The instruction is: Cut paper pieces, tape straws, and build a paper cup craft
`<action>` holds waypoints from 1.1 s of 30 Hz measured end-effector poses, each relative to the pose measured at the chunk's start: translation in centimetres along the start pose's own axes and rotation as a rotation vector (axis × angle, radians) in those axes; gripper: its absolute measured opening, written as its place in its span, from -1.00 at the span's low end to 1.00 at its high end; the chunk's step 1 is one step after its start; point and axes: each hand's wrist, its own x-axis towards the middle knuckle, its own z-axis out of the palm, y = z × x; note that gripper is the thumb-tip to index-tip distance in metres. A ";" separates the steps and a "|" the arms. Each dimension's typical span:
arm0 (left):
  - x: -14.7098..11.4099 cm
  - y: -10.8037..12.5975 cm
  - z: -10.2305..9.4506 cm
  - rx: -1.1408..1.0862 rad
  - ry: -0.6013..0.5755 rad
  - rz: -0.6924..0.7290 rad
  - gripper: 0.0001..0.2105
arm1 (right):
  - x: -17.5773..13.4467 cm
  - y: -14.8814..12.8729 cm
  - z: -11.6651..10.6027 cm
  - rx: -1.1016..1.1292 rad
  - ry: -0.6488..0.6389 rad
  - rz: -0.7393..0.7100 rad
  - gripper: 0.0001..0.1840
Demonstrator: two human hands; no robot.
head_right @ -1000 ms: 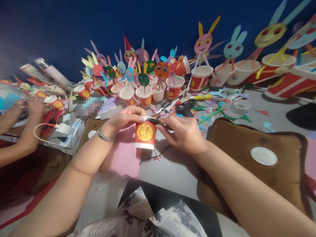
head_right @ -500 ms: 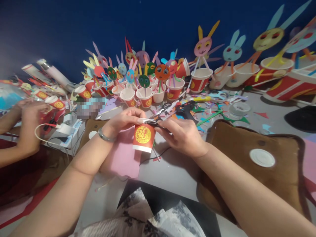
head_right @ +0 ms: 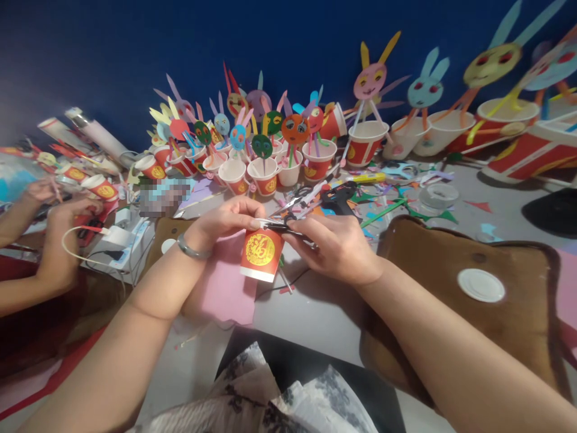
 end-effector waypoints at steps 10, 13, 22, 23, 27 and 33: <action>0.0 0.0 -0.1 0.034 -0.027 0.008 -0.68 | 0.2 0.0 0.0 0.006 0.046 -0.112 -0.92; 0.0 -0.1 -0.1 0.044 -0.030 0.005 -0.67 | 0.3 0.0 0.0 0.020 0.070 -0.150 -0.94; 0.1 -0.3 -0.1 0.004 -0.022 0.006 -0.70 | 0.1 -0.3 0.0 0.071 0.041 -0.083 -0.94; 0.1 -0.3 -0.1 -0.005 -0.024 0.009 -0.70 | 0.2 -0.3 0.0 0.074 0.042 -0.084 -0.93; 0.1 -0.3 -0.1 -0.030 -0.029 0.020 -0.70 | 0.3 -0.3 0.2 0.084 0.069 -0.112 -0.93; 0.1 -0.1 0.0 -0.063 -0.020 0.017 -0.71 | 0.2 -0.5 0.2 0.094 0.084 -0.046 -0.94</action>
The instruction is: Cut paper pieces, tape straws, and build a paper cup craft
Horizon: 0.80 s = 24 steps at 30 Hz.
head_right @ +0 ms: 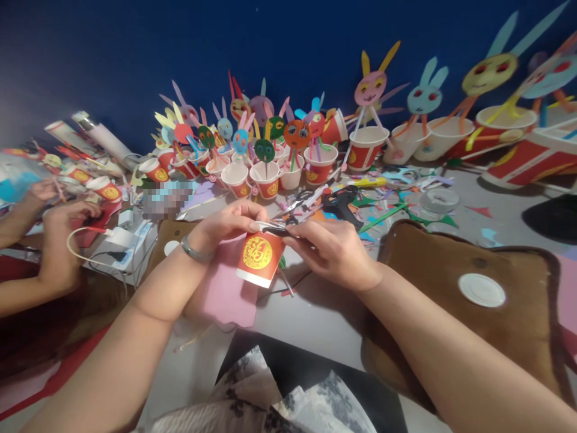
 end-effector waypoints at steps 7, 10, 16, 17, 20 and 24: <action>0.2 0.0 0.1 -0.039 0.057 0.065 -0.72 | 0.2 -0.4 0.2 0.208 0.285 0.395 -0.81; 0.4 0.0 0.2 -0.037 0.125 0.093 -0.74 | 0.3 0.4 0.6 0.394 0.326 0.560 -0.73; 0.8 -0.5 0.5 0.060 0.230 0.195 -0.77 | -0.5 2.4 2.5 0.538 0.253 0.773 -0.72; 0.8 -0.6 0.6 0.089 0.248 0.212 -0.77 | -0.7 2.5 2.8 0.554 0.241 0.795 -0.68; 0.9 -0.6 1.1 0.152 0.305 0.254 -0.75 | -1.1 2.3 3.6 0.607 0.232 0.844 -0.60; 1.1 -0.6 1.7 0.215 0.411 0.323 -0.74 | -0.9 1.3 3.6 0.670 0.126 0.817 -0.59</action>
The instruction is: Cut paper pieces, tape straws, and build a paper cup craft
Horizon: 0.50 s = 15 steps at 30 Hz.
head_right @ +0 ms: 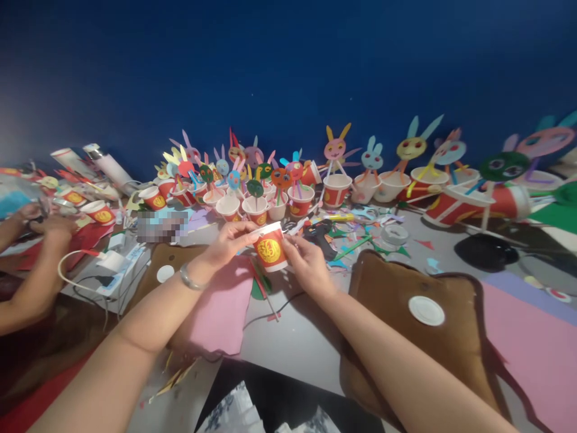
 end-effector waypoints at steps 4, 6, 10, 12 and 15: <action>-0.1 -0.4 0.4 0.083 0.028 0.041 -0.76 | -0.4 -0.5 0.3 -0.016 -0.020 0.027 -0.49; -0.2 -0.6 0.5 0.085 0.029 0.045 -0.76 | -0.4 -0.4 0.4 -0.003 -0.034 0.034 -0.38; -0.3 -0.8 0.6 0.082 0.011 0.066 -0.77 | -0.7 0.1 0.4 -0.053 -0.036 -0.029 -0.28; -0.4 -0.7 0.7 0.091 0.006 0.088 -0.78 | -0.8 0.4 0.4 -0.089 -0.021 -0.087 -0.27; -0.5 -0.7 0.9 0.097 0.036 0.084 -0.80 | -1.1 0.7 0.4 -0.126 0.019 -0.152 -0.30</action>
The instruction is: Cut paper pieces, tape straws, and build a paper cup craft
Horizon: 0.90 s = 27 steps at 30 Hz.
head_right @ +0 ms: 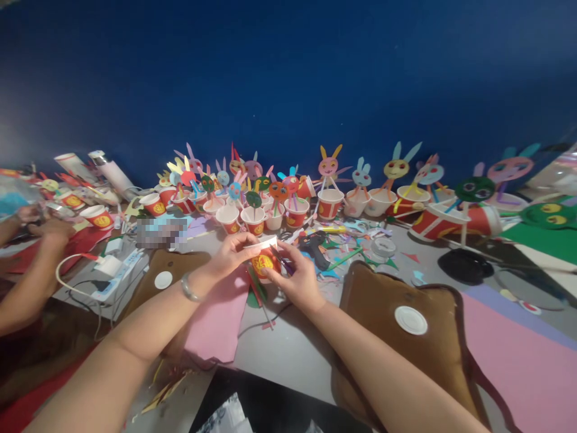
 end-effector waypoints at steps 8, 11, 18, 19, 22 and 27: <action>0.0 -0.2 0.0 0.016 0.052 0.021 -0.80 | 0.1 -0.3 0.0 -0.124 0.087 -0.102 -0.44; 0.1 -0.1 -0.1 0.003 0.032 -0.003 -0.78 | 0.1 -0.4 0.0 -0.131 0.089 -0.130 -0.49; 0.2 0.2 -0.3 0.001 -0.039 -0.027 -0.73 | 0.0 0.0 0.1 -0.156 0.077 -0.139 -0.51; 0.2 0.2 -0.3 0.027 -0.029 -0.018 -0.73 | 0.0 0.1 0.2 -0.160 0.078 -0.137 -0.51; 0.2 0.2 -0.2 0.107 0.023 0.019 -0.72 | -0.1 0.4 0.3 -0.179 0.097 -0.131 -0.51; 0.0 0.4 0.4 0.234 0.092 0.097 -0.71 | -0.1 0.3 0.4 -0.146 0.111 -0.108 -0.47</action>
